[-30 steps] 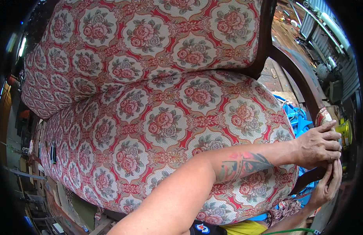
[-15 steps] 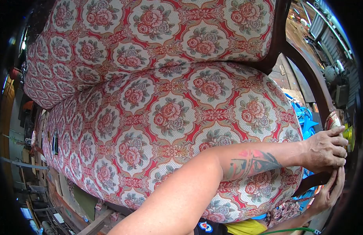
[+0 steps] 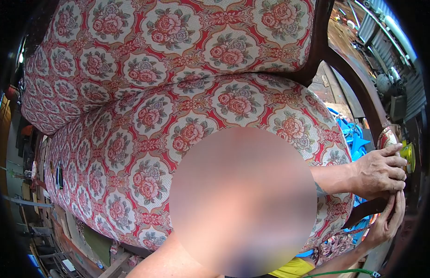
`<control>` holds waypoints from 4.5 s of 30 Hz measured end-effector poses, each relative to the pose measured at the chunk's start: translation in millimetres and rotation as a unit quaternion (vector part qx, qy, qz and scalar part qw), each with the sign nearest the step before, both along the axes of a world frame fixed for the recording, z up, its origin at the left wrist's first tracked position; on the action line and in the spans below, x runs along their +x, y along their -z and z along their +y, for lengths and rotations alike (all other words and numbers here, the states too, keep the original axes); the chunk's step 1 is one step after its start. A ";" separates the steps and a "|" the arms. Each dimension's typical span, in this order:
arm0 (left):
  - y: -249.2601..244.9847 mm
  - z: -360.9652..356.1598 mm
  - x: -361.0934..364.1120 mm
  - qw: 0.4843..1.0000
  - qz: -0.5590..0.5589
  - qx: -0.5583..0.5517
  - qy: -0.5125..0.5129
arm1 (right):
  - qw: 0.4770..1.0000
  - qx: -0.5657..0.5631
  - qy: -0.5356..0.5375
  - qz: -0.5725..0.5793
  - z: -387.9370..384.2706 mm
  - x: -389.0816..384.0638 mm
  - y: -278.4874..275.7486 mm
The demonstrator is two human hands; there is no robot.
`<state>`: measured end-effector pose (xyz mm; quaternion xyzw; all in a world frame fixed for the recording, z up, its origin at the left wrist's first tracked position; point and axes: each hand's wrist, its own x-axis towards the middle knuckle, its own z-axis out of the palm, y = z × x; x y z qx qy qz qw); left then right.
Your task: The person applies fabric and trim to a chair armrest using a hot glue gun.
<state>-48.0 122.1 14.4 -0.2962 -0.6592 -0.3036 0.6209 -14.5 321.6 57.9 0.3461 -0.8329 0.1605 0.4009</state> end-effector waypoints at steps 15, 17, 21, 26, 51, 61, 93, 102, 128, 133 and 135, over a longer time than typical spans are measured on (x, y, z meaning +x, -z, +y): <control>-9.8 -13.2 18.7 0.999 -0.036 -0.015 0.016 | 0.999 -0.021 -0.027 0.033 -10.3 1.8 -4.2; -13.2 -19.5 26.0 0.996 -0.074 -0.042 0.005 | 0.998 -0.006 -0.038 0.039 -18.8 6.4 -11.7; -23.9 -30.1 39.9 0.982 -0.166 -0.090 0.017 | 0.996 -0.055 -0.047 0.045 -29.9 14.0 -16.0; -31.0 -30.7 45.6 0.971 -0.199 -0.129 -0.009 | 0.993 -0.107 -0.026 0.038 -24.7 16.1 -9.9; -27.9 -27.7 48.8 0.973 -0.149 -0.170 -0.049 | 0.989 -0.136 -0.054 -0.001 -12.6 18.2 -32.0; -32.2 -26.0 51.8 0.972 -0.149 -0.173 -0.046 | 0.981 -0.009 0.087 -0.171 -8.5 12.7 -63.2; -7.6 -58.8 42.6 0.968 -0.170 -0.175 -0.051 | 0.859 -0.219 0.353 -0.300 299.8 130.9 132.1; 39.5 -115.6 38.5 0.961 -0.257 -0.097 0.040 | 0.502 -0.219 0.493 -0.676 326.1 287.3 431.5; -65.9 -9.4 69.3 0.950 -0.278 -0.136 -0.030 | 0.642 -0.571 -0.022 -0.511 320.0 85.7 28.2; -66.6 -13.5 66.6 0.949 -0.251 -0.187 -0.049 | 0.757 -0.417 -0.134 -0.484 255.2 66.7 -92.4; -63.4 -13.6 66.6 0.951 -0.254 -0.169 -0.040 | 0.792 -0.334 -0.138 -0.492 218.4 66.8 -117.1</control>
